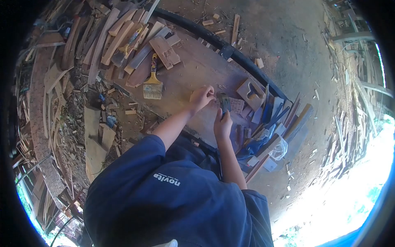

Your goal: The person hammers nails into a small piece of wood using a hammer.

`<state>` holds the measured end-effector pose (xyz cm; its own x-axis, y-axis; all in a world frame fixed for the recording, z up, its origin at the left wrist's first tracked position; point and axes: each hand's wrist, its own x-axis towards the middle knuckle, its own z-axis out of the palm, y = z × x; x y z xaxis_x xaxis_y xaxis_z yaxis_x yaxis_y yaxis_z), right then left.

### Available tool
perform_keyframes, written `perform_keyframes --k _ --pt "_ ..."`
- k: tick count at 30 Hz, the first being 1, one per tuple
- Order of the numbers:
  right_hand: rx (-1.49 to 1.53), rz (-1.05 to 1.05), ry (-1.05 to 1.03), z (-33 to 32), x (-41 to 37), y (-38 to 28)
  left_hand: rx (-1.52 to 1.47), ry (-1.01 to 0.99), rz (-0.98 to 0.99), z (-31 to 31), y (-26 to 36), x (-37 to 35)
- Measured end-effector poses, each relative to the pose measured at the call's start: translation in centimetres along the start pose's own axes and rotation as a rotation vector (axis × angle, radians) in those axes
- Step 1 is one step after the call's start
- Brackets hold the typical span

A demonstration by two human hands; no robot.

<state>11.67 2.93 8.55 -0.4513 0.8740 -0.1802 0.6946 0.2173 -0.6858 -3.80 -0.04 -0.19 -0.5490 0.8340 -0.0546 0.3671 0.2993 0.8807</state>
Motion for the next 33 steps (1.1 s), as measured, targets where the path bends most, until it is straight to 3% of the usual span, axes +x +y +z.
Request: perform_keyframes --k 2,9,12,14,25,28,30,33 --pt "0.040 -0.097 0.094 -0.3 0.1 -0.3 0.010 -0.001 0.022 -0.1 -0.1 0.0" --pt "0.018 -0.135 0.083 0.1 -0.2 0.0 0.020 0.011 0.046 0.0 -0.1 -0.1" --pt "0.044 -0.122 0.047 0.2 -0.2 0.0 0.042 -0.043 0.001 -0.3 -0.1 0.6" --pt "0.046 -0.002 -0.014 -0.2 -0.3 -0.5 0.040 -0.072 -0.030 -0.7 0.2 0.7" --pt "-0.051 -0.100 -0.078 0.4 1.2 1.1 0.015 -0.095 -0.017 -0.2 -1.1 0.9" --pt "-0.006 -0.060 -0.022 -0.5 1.1 0.5 0.043 -0.086 0.017 -0.8 -0.1 0.2" --pt "0.013 -0.028 0.023 -1.1 0.9 0.6 0.172 -0.009 0.292 -1.0 0.2 -0.1" --pt "0.025 0.109 0.062 -2.2 0.7 1.1 0.202 0.024 0.358 -0.5 0.3 0.1"
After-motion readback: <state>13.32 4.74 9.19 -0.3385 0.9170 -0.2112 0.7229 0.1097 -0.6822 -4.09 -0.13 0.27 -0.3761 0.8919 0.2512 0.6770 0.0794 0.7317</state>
